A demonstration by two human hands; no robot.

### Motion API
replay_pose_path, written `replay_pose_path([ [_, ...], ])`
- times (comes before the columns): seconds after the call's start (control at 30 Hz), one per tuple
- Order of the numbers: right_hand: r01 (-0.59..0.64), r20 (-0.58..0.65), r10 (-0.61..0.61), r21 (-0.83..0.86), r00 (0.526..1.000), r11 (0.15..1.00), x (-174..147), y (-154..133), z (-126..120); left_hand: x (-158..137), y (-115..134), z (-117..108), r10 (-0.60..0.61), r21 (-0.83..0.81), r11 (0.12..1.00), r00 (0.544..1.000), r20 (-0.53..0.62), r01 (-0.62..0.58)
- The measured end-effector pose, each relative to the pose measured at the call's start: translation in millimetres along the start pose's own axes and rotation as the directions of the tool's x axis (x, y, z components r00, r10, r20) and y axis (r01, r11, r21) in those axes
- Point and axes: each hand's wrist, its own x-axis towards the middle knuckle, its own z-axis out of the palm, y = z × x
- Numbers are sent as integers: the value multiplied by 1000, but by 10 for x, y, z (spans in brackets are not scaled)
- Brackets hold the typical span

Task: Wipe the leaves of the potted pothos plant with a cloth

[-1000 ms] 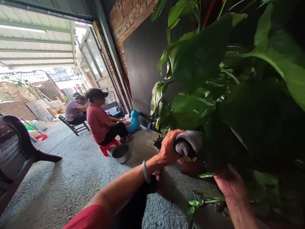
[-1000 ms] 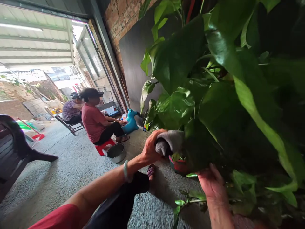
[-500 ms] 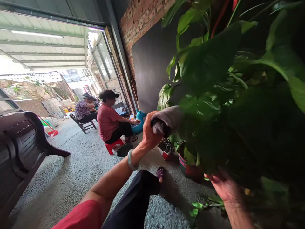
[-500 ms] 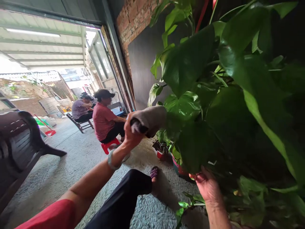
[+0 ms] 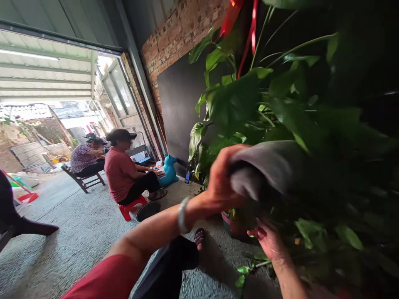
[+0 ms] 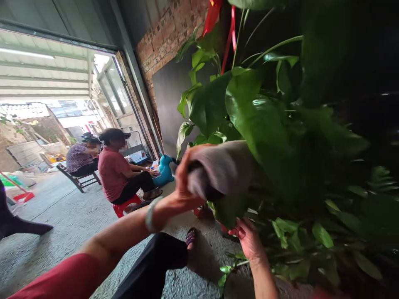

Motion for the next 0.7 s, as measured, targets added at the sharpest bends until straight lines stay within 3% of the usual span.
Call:
replay_pose_path([
  [0.03,3,10,-3,-6,1000,1000,-14,1,8,122,-74,232,220,92,968,968,122,-232],
  [0.07,9,17,-9,-11,1000,1000,-25,2,8,224,-166,458,388,177,881,885,256,-438],
  [0.1,16,21,-16,-14,1000,1000,-34,-1,1,299,-266,666,469,254,768,787,401,-588],
  [0.13,24,21,-24,-16,999,1000,-42,-6,-13,344,-365,848,467,328,659,709,528,-677],
  [0.2,45,13,-45,-14,999,999,-63,-27,-52,335,-524,1109,354,380,501,585,730,-777],
  [0.27,66,-2,-66,-8,998,998,-89,-56,-94,221,-584,1235,274,295,432,436,857,-852],
  [0.3,71,-6,-71,-7,997,997,-103,-71,-114,148,-564,1263,289,221,412,357,888,-884],
  [0.33,71,-7,-71,-8,997,997,-116,-85,-131,82,-510,1282,337,165,390,307,890,-906],
  [0.4,64,-3,-64,-17,998,998,-136,-109,-158,21,-333,1335,479,139,326,290,828,-935],
  [0.43,62,-2,-62,-23,998,998,-143,-116,-166,39,-235,1389,547,169,298,313,777,-939],
  [0.53,70,2,-70,-39,998,997,-150,-113,-165,244,-84,1666,622,341,342,483,616,-876],
  [0.57,73,9,-73,-46,997,996,-147,-103,-157,316,-111,1764,587,376,378,533,609,-846],
  [0.6,73,19,-72,-54,997,996,-143,-89,-149,360,-172,1840,521,383,405,554,650,-830],
  [0.63,72,28,-70,-63,997,995,-136,-73,-141,365,-256,1875,435,362,419,534,725,-832],
  [0.67,71,37,-68,-72,997,995,-126,-57,-136,324,-344,1857,346,309,425,468,813,-851],
  [0.7,71,41,-68,-80,997,994,-115,-41,-135,239,-420,1778,265,235,430,371,890,-872],
])
